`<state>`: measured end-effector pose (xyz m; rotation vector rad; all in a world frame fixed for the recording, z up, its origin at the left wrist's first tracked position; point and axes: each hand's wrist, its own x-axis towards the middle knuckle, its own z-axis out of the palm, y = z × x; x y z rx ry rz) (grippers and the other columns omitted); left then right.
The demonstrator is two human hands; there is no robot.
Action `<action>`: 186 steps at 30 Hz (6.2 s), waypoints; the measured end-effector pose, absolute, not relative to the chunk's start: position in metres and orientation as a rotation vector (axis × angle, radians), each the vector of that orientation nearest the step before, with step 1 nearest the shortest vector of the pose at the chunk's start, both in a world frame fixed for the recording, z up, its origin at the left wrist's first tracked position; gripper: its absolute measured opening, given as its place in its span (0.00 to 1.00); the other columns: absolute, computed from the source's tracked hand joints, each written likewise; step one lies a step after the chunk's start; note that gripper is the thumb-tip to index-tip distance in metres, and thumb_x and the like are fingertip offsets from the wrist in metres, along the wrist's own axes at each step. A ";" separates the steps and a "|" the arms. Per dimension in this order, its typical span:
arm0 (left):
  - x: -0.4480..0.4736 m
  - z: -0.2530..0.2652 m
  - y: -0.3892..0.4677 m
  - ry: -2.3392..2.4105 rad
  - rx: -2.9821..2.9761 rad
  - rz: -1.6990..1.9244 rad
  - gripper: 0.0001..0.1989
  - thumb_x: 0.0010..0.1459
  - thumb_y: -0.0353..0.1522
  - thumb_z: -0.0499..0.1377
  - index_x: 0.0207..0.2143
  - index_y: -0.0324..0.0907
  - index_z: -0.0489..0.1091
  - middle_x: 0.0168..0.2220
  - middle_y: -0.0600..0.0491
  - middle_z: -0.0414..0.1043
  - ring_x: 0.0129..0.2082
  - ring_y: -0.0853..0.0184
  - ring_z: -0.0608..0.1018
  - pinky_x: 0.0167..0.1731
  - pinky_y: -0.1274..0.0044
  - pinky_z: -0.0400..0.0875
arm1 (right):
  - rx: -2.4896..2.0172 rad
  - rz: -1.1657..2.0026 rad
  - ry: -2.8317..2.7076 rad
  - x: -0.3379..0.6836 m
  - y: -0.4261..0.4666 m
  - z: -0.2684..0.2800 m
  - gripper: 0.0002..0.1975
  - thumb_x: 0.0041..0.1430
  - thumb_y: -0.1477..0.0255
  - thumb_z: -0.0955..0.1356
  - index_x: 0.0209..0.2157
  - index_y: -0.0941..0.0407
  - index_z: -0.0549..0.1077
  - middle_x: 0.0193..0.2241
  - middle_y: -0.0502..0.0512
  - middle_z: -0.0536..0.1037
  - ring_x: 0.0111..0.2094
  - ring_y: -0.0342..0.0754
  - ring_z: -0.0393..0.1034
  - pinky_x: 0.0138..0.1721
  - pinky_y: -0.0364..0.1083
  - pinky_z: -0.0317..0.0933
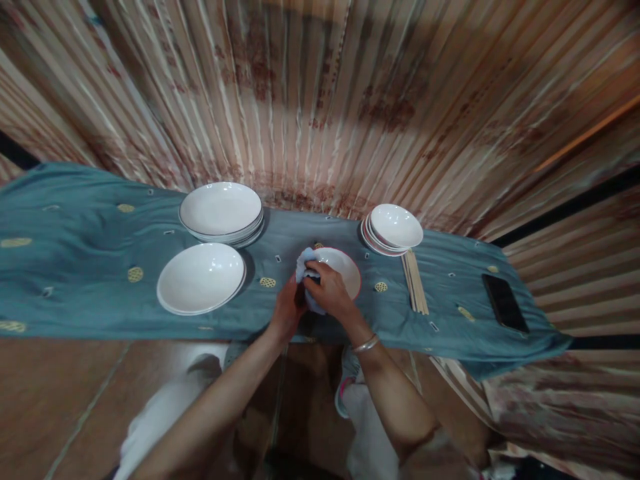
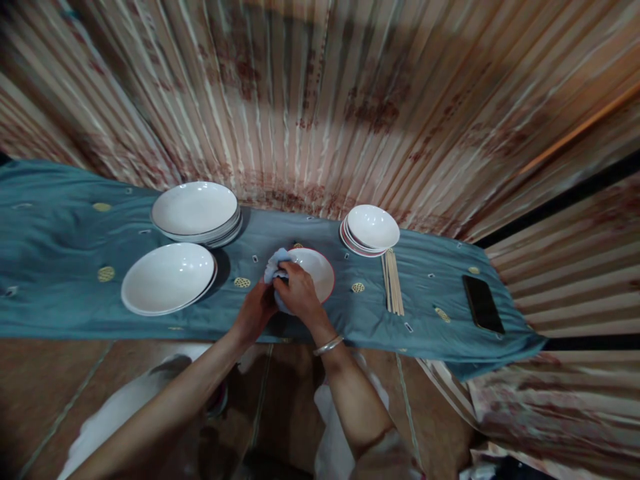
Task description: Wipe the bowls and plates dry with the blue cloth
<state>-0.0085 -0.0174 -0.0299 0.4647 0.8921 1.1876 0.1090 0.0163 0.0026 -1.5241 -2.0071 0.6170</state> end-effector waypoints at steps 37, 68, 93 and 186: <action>-0.010 -0.015 -0.018 0.924 0.440 1.155 0.28 0.52 0.36 0.66 0.57 0.46 0.69 0.58 0.47 0.70 0.57 0.53 0.72 0.40 0.70 0.79 | -1.692 0.454 -1.998 0.123 0.044 -0.004 0.23 0.59 0.78 0.61 0.56 0.61 0.70 0.53 0.65 0.76 0.55 0.54 0.69 0.59 0.52 0.60; -0.009 -0.018 -0.018 0.929 0.470 1.177 0.27 0.48 0.36 0.69 0.52 0.46 0.73 0.53 0.49 0.73 0.51 0.56 0.75 0.40 0.68 0.79 | -1.847 0.495 -2.493 0.147 0.001 0.019 0.15 0.65 0.76 0.61 0.47 0.60 0.75 0.47 0.65 0.79 0.50 0.55 0.73 0.53 0.50 0.63; -0.009 -0.018 -0.015 0.911 0.399 1.202 0.19 0.44 0.30 0.61 0.42 0.40 0.74 0.37 0.49 0.78 0.38 0.60 0.78 0.39 0.68 0.75 | -1.056 1.172 -2.154 0.145 0.009 0.013 0.24 0.68 0.55 0.60 0.47 0.56 0.78 0.49 0.58 0.78 0.51 0.51 0.71 0.55 0.50 0.63; -0.009 -0.014 -0.017 0.901 0.542 1.148 0.28 0.46 0.35 0.69 0.52 0.47 0.73 0.54 0.49 0.73 0.47 0.58 0.76 0.43 0.65 0.77 | -1.426 1.120 -2.360 0.181 -0.006 0.038 0.08 0.58 0.74 0.70 0.39 0.56 0.81 0.41 0.54 0.83 0.43 0.50 0.75 0.47 0.46 0.63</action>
